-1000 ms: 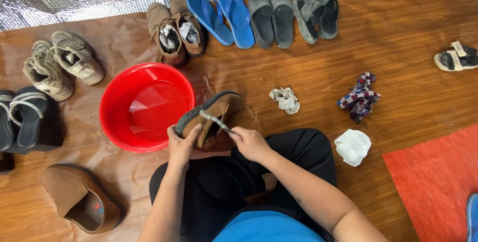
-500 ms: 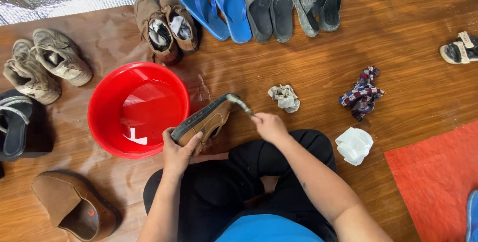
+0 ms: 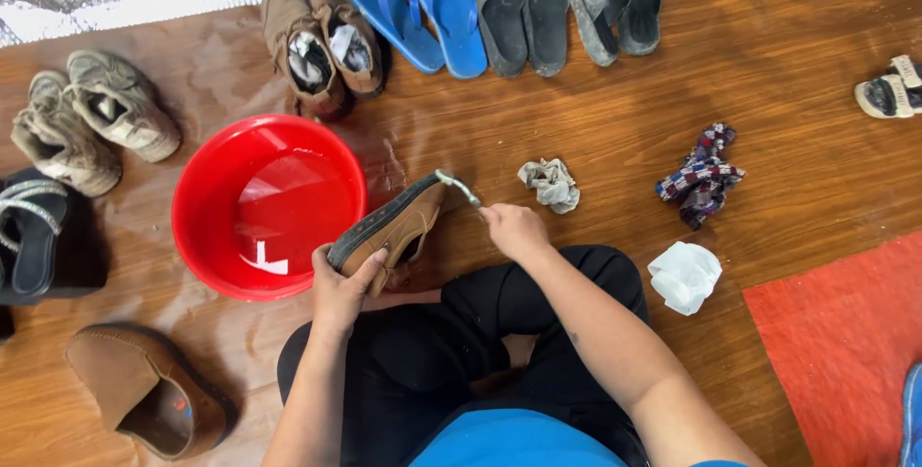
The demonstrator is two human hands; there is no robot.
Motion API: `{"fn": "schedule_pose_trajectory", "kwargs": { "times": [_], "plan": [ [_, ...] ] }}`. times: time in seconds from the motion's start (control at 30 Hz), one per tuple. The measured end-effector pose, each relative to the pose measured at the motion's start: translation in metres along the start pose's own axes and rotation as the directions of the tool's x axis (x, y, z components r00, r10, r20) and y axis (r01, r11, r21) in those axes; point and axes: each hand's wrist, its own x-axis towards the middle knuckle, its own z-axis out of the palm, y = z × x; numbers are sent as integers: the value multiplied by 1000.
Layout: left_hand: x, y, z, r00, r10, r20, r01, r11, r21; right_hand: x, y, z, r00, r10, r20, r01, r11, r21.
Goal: The person scrubs a brown loafer with a toothbrush, focusing on the sole, sides, and upper surface. The person rotates the shoe to clean different areas and occasionally dips the brush into a red water basin.
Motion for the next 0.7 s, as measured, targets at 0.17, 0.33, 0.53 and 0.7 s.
{"fn": "schedule_pose_trajectory", "kwargs": {
  "times": [0.17,0.33,0.53,0.7],
  "plan": [
    [-4,2,1,1000,14,5,-14,1000,11,-32,-51,-5,984,-177,20,173,977,123],
    [2,-8,0,999,38,11,-39,998,44,-4,-15,6,995,-96,-19,96,994,44],
    [3,-11,3,999,31,-20,-30,999,30,-41,-85,0,970,-232,71,218,963,161],
    [0,-6,3,999,38,25,-40,998,58,-18,-32,2,973,-224,-59,225,974,10]
  ]
}}
